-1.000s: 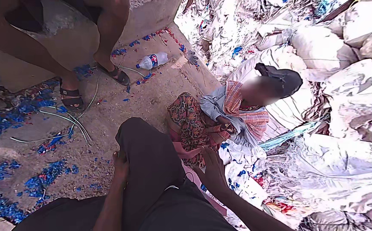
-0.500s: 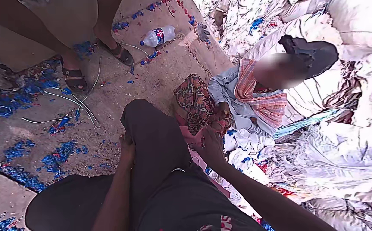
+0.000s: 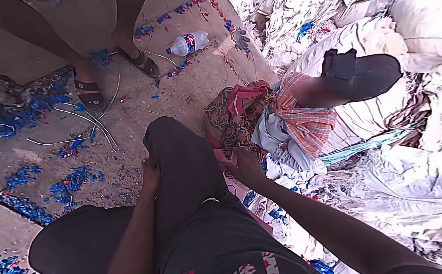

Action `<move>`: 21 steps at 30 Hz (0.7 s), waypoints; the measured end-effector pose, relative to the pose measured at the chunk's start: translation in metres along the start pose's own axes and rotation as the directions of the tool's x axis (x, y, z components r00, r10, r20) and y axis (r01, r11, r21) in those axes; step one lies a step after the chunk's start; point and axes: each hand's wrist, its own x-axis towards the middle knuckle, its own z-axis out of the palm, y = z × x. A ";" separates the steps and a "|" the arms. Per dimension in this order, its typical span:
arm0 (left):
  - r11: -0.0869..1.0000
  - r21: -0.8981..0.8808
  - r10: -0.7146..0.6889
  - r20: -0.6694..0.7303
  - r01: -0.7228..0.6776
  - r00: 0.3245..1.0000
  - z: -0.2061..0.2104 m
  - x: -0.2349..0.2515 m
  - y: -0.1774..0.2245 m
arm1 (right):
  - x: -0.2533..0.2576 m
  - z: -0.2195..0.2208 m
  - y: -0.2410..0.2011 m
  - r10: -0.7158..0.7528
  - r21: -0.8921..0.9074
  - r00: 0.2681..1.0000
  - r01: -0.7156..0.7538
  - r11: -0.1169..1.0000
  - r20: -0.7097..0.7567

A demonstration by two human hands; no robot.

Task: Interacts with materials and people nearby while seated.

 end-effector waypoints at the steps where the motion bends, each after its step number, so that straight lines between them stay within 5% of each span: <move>1: 1.000 -0.003 0.002 0.004 -0.002 1.000 0.000 0.000 0.000 | 0.001 -0.002 -0.001 0.000 0.007 1.000 0.000 1.000 0.025; 21: 1.000 -0.004 0.015 0.009 -0.015 1.000 0.001 -0.001 0.001 | 0.022 -0.015 0.004 -0.225 0.206 0.908 0.159 0.966 0.354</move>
